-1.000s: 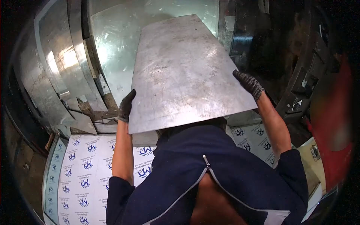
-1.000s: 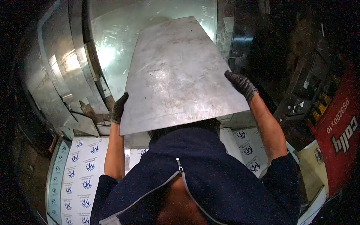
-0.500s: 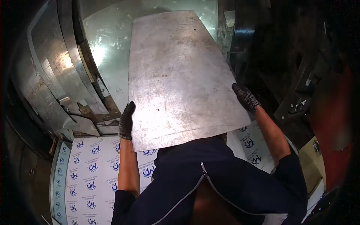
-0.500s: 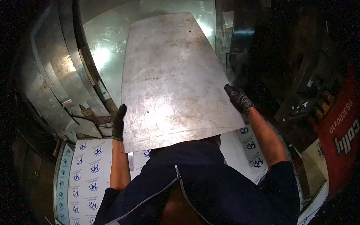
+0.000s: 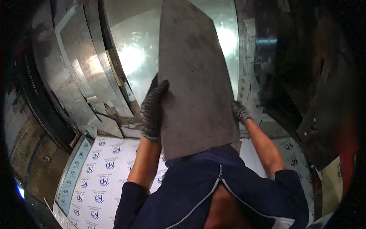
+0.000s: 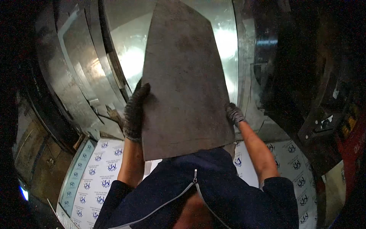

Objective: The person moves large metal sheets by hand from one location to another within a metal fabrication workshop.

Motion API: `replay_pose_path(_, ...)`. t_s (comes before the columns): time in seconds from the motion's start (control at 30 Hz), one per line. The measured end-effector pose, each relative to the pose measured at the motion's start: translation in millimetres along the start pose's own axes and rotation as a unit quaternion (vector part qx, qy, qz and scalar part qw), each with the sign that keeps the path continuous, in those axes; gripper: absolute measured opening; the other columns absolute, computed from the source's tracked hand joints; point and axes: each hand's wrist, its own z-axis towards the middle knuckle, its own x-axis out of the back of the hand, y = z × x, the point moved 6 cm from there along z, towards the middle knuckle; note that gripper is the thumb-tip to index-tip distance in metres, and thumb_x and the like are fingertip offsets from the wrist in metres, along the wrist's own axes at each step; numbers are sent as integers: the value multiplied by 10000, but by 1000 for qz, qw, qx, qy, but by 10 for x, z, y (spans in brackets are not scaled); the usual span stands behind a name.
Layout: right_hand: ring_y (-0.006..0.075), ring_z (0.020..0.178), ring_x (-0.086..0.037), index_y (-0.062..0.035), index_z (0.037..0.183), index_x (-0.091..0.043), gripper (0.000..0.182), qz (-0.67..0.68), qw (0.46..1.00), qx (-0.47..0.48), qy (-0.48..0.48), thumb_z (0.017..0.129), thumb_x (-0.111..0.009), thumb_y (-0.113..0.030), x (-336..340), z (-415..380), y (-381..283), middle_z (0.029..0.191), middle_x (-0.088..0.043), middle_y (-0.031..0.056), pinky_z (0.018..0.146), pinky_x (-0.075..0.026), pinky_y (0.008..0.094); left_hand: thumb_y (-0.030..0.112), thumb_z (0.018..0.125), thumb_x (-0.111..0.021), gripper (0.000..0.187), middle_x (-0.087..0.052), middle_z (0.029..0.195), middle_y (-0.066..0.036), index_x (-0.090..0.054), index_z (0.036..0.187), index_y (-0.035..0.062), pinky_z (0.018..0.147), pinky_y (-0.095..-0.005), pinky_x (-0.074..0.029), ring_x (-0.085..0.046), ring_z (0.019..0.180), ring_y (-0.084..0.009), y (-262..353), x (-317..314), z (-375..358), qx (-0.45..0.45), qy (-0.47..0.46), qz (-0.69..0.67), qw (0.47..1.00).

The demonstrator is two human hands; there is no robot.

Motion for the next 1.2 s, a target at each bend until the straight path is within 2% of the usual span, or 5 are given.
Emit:
replay_pose_path(0.4,243,1353,-457,-85,1454,-472,536,571,798,-146,130,1052,-346,-415,463,-812,-47,1454,-515,113,1135,-323,323,164,940,-610,662,-346,1547,-140,-324,1516,9,1124,-329,-289,-334,1391,-224,-483,-1843,-325,-60,-91,-14,994)
replay_pose_path(0.6,228,1385,-420,-72,1494,-407,538,462,872,-60,152,1070,-299,-385,324,-744,237,1505,-458,117,1147,-299,308,95,939,-623,707,-404,1523,-182,-254,1525,-47,1128,-319,-307,-419,1363,-226,-492,-2101,-288,-159,-146,68,974)
replay_pose_path(0.67,239,1395,-408,-70,1502,-390,512,476,868,-59,129,1076,-280,-332,474,-770,189,1508,-450,133,1153,-291,306,113,949,-600,650,-423,1504,-180,-288,1500,-36,1114,-327,-326,-439,1355,-241,-432,-2125,-286,-357,-126,254,890)
replay_pose_path(0.73,229,1366,-437,-58,1498,-386,499,598,781,-175,33,1078,-293,-311,751,-929,16,1493,-468,123,1127,-320,311,166,955,-578,579,-461,1457,-175,-347,1452,-22,1107,-347,-329,-457,1336,-252,-332,-2198,-268,-406,-109,236,876)
replay_pose_path(1.2,203,1213,-567,-64,1460,-445,538,527,834,-157,36,1061,-364,-416,2559,-2075,-90,1364,-589,101,1046,-427,315,312,1022,-442,382,-707,1069,-152,-662,1114,13,952,-405,-477,-648,1049,-263,880,-2931,-550,-689,-189,144,685)
